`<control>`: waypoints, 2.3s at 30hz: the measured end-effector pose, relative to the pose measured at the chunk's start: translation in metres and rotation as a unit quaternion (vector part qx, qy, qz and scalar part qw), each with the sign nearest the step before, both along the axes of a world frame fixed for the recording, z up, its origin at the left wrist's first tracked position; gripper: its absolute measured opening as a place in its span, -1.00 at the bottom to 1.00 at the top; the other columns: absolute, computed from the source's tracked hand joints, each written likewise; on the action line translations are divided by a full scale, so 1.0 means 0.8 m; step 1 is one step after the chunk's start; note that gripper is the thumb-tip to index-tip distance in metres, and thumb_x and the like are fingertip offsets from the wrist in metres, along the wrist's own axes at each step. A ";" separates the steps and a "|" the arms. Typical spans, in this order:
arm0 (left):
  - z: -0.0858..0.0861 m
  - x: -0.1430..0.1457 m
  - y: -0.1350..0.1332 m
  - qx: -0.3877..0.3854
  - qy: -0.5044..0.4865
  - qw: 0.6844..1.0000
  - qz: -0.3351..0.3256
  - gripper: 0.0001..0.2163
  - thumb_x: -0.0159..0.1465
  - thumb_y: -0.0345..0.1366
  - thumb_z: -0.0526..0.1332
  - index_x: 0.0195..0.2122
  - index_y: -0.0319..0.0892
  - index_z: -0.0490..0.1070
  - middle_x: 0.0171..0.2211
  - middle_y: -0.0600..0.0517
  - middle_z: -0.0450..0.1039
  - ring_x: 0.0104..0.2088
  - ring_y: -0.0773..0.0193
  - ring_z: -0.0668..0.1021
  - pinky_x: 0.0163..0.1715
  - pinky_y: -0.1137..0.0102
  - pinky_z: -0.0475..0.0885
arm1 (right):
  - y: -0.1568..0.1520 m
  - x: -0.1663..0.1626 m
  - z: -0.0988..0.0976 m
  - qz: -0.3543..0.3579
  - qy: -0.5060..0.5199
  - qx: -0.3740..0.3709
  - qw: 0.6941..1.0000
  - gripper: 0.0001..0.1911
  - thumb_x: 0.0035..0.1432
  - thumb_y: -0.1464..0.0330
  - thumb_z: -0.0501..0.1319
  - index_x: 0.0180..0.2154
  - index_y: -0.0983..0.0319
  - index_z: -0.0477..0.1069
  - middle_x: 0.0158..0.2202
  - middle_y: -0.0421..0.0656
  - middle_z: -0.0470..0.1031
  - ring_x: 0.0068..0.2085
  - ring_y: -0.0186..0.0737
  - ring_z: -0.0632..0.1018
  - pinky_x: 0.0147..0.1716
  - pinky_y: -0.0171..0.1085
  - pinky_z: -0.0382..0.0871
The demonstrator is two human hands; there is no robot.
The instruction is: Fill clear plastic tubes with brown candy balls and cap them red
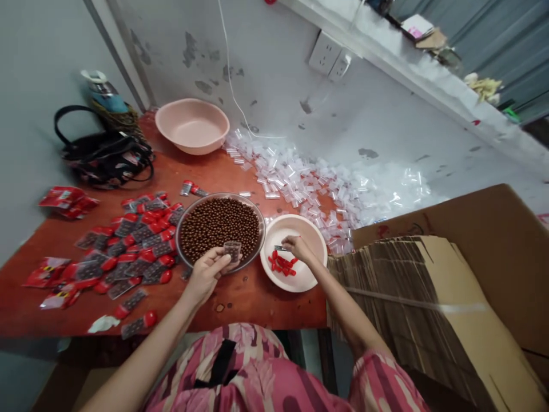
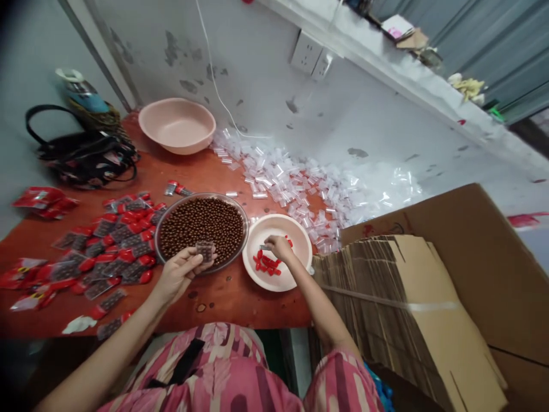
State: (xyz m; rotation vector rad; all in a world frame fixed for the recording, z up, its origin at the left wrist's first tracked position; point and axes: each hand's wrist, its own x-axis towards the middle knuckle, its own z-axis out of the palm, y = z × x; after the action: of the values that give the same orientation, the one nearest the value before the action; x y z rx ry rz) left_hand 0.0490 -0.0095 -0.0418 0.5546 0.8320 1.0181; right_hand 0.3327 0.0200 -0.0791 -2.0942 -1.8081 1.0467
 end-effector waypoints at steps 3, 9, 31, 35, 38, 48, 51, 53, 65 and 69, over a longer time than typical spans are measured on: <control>-0.003 0.008 -0.013 -0.019 -0.001 1.000 -0.008 -0.77 0.07 -0.34 0.22 -0.23 -0.26 0.33 -0.28 -0.06 0.46 -0.26 0.23 0.51 -0.22 0.37 0.41 | -0.024 0.007 -0.034 -0.022 -0.053 -0.036 0.998 -0.86 -0.05 0.36 0.12 -0.44 0.26 0.43 -0.46 -0.15 0.47 -0.40 -0.27 0.44 -0.39 -0.37 0.18; -0.016 0.026 -0.023 -0.046 0.010 0.999 -0.018 -0.71 0.10 -0.32 0.19 -0.15 -0.25 0.29 -0.24 -0.09 0.45 -0.22 0.19 0.50 -0.20 0.33 0.41 | -0.029 -0.030 -0.070 -0.085 -0.143 -0.073 0.983 -0.64 -0.08 0.11 0.10 -0.44 0.28 0.43 -0.39 0.00 0.46 -0.32 -0.10 0.46 -0.40 -0.28 0.18; -0.020 0.084 -0.018 0.005 0.031 0.996 -0.085 -0.70 0.07 -0.23 0.19 -0.17 -0.24 0.37 -0.21 -0.07 0.43 -0.21 0.20 0.47 -0.14 0.28 0.35 | -0.055 -0.082 0.049 0.132 0.013 0.235 0.963 -0.54 0.09 0.48 0.00 0.06 0.20 0.08 -0.15 -0.03 0.32 -0.12 -0.18 0.35 -0.16 -0.19 0.27; -0.017 0.079 -0.023 0.011 0.011 0.998 -0.067 -0.74 0.09 -0.26 0.18 -0.20 -0.23 0.37 -0.22 -0.05 0.43 -0.22 0.22 0.47 -0.18 0.31 0.38 | -0.069 -0.088 0.054 0.144 0.100 0.237 0.956 -0.51 0.12 0.48 -0.04 0.11 0.18 0.01 -0.02 -0.01 0.25 -0.01 -0.19 0.29 -0.05 -0.15 0.21; -0.011 0.074 -0.026 0.015 0.004 0.999 -0.051 -0.76 0.10 -0.27 0.17 -0.21 -0.23 0.37 -0.20 -0.06 0.43 -0.20 0.23 0.47 -0.21 0.36 0.39 | -0.076 -0.090 0.055 0.130 0.133 0.246 0.951 -0.58 0.13 0.44 -0.03 0.05 0.17 0.12 -0.03 -0.04 0.29 -0.01 -0.19 0.31 -0.05 -0.14 0.21; -0.008 0.050 -0.028 0.166 0.211 0.962 -0.048 -0.73 0.11 -0.26 0.13 -0.16 -0.16 0.39 -0.16 -0.03 0.43 -0.15 0.17 0.44 -0.10 0.28 0.30 | -0.058 -0.082 0.102 0.121 0.134 0.267 0.947 -0.76 0.09 0.31 0.09 -0.17 0.21 0.31 -0.26 -0.11 0.42 -0.24 -0.25 0.42 -0.23 -0.29 0.26; -0.008 0.044 -0.029 0.239 0.301 0.922 -0.045 -0.74 0.13 -0.26 0.10 -0.16 -0.12 0.41 -0.19 0.00 0.45 -0.18 0.17 0.46 -0.13 0.31 0.30 | -0.052 -0.090 0.114 0.232 0.047 0.286 0.928 -0.73 0.12 0.30 0.06 -0.13 0.21 0.29 -0.26 -0.08 0.43 -0.24 -0.23 0.41 -0.23 -0.27 0.22; -0.007 0.041 -0.030 0.265 0.327 0.907 -0.030 -0.75 0.13 -0.27 0.10 -0.17 -0.11 0.42 -0.21 0.00 0.46 -0.20 0.18 0.47 -0.17 0.33 0.31 | -0.050 -0.097 0.116 0.266 0.011 0.282 0.922 -0.73 0.13 0.29 0.03 -0.13 0.21 0.28 -0.28 -0.08 0.42 -0.26 -0.23 0.41 -0.27 -0.28 0.22; 0.004 0.030 -0.038 0.298 0.337 0.893 0.001 -0.79 0.12 -0.31 0.12 -0.23 -0.06 0.46 -0.25 0.02 0.49 -0.23 0.18 0.48 -0.17 0.35 0.32 | -0.063 -0.113 0.116 0.338 -0.080 0.258 0.902 -0.84 0.12 0.40 0.02 -0.23 0.27 0.27 -0.39 -0.09 0.34 -0.37 -0.23 0.35 -0.37 -0.29 0.19; 0.005 0.032 -0.041 0.323 0.338 0.884 -0.013 -0.78 0.11 -0.34 0.13 -0.22 -0.07 0.46 -0.26 0.01 0.49 -0.24 0.19 0.49 -0.16 0.36 0.32 | -0.062 -0.112 0.123 0.380 -0.125 0.244 0.884 -0.86 0.13 0.45 -0.01 -0.30 0.29 0.29 -0.42 -0.08 0.34 -0.39 -0.23 0.34 -0.36 -0.27 0.19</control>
State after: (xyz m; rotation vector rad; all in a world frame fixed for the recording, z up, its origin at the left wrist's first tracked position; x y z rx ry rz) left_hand 0.0750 -0.0426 -0.0377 1.5530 1.0773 1.0834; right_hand 0.2430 -0.0300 0.0192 -1.2647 -2.7621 0.3353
